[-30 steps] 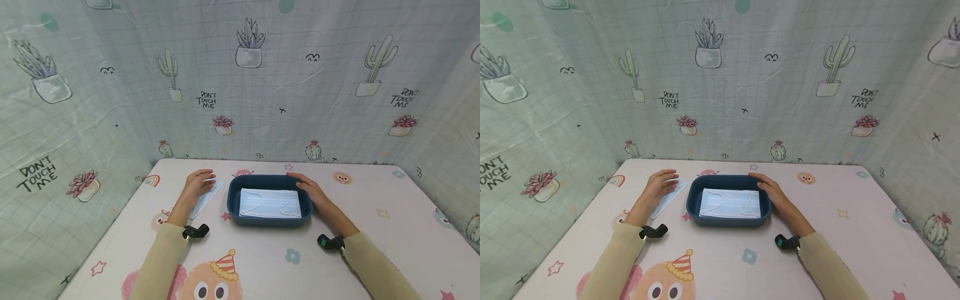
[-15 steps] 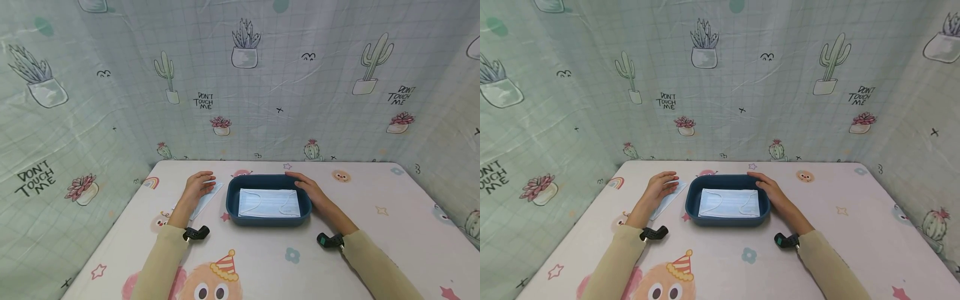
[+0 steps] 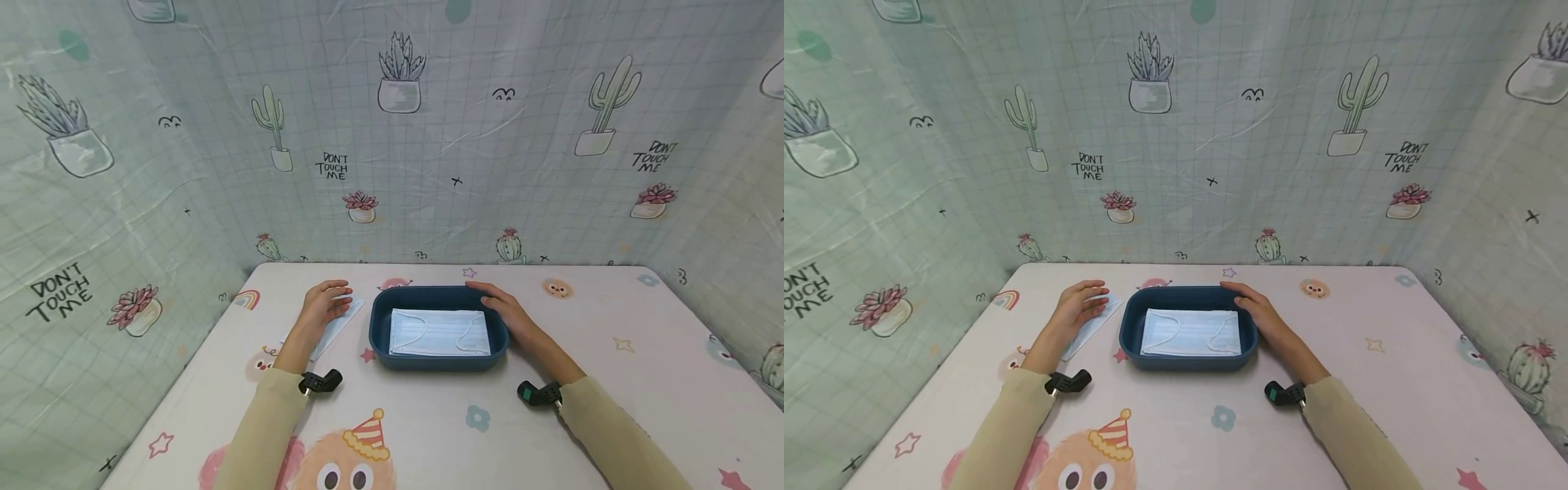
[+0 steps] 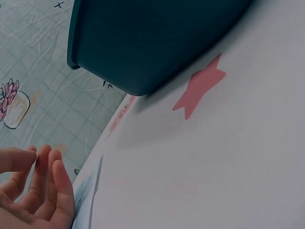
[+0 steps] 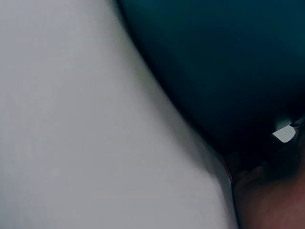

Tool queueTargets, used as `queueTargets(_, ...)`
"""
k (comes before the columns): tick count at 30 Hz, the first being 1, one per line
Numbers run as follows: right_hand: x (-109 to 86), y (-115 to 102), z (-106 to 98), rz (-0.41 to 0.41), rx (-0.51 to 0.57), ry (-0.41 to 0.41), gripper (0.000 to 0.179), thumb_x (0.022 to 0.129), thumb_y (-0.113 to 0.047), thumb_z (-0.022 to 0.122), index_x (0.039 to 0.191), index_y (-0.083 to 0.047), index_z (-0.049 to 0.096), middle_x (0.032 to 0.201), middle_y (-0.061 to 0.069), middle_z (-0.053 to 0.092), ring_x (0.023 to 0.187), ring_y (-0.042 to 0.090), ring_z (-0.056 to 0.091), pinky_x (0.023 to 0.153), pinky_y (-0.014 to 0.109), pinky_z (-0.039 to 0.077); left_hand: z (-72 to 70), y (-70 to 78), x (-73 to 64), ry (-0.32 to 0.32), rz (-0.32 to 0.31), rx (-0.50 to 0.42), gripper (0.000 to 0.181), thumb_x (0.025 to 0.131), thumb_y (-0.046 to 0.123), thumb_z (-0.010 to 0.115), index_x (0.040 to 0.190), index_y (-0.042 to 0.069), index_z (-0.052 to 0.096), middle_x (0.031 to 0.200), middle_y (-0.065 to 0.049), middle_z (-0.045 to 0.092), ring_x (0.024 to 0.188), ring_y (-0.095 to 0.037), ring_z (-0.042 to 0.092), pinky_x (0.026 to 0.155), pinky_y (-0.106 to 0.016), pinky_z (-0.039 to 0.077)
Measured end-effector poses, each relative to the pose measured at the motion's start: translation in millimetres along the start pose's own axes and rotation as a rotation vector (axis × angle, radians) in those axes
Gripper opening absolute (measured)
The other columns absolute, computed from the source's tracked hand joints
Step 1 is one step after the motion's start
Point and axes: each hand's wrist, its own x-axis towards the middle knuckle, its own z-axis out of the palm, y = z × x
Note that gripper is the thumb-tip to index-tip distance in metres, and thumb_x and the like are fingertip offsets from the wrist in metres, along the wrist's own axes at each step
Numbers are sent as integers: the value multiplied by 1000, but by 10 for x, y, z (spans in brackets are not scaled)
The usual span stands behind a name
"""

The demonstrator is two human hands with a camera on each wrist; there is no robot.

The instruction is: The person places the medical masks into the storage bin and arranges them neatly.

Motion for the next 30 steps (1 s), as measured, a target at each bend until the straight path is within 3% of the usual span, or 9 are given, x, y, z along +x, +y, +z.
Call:
queueTargets(10, 1, 28, 4, 17, 15, 1, 46, 108, -9, 39, 153, -2, 46, 165, 21, 37, 160, 40, 16, 129, 63, 6, -23, 2, 4, -13, 26, 15, 44, 104, 16, 62, 144, 1, 55, 123, -8, 71, 95, -12, 71, 82, -22, 60)
queueTargets(15, 7, 34, 2, 12, 18, 5, 47, 108, -8, 38, 153, -3, 47, 164, 20, 38, 160, 38, 17, 129, 62, 6, -20, 12, -5, 22, 68, 108, 41, 101, 13, 66, 139, -1, 58, 127, -16, 70, 94, -13, 71, 82, -23, 61)
queueTargets(20, 11, 29, -2, 14, 21, 1, 47, 107, -9, 39, 153, -2, 46, 164, 21, 38, 160, 38, 18, 129, 62, 7, -48, 19, -34, 81, 151, 258, 37, 96, 5, 68, 132, 0, 64, 127, -20, 70, 97, -17, 69, 80, -24, 60)
queueTargets(23, 11, 24, -3, 17, 26, 2, 47, 107, -8, 39, 153, -2, 46, 164, 20, 38, 160, 37, 18, 129, 61, 7, -98, 14, -41, 117, 224, 403, 36, 93, 4, 70, 128, 2, 67, 124, -19, 71, 101, -23, 69, 81, -27, 60)
queueTargets(27, 6, 18, -7, 13, 14, -2, 47, 108, -8, 38, 153, -3, 46, 164, 19, 39, 160, 38, 18, 129, 62, 6, -183, 24, -60, 179, 320, 654, 34, 89, 2, 71, 123, 3, 69, 121, -20, 72, 108, -35, 70, 91, -43, 57)
queueTargets(30, 6, 14, -8, 3, 3, -5, 47, 108, -8, 38, 153, -2, 46, 164, 21, 38, 160, 40, 17, 129, 64, 6, -243, 49, -97, 222, 322, 801, 35, 86, 2, 69, 121, 4, 69, 121, -20, 72, 112, -39, 68, 96, -54, 51)
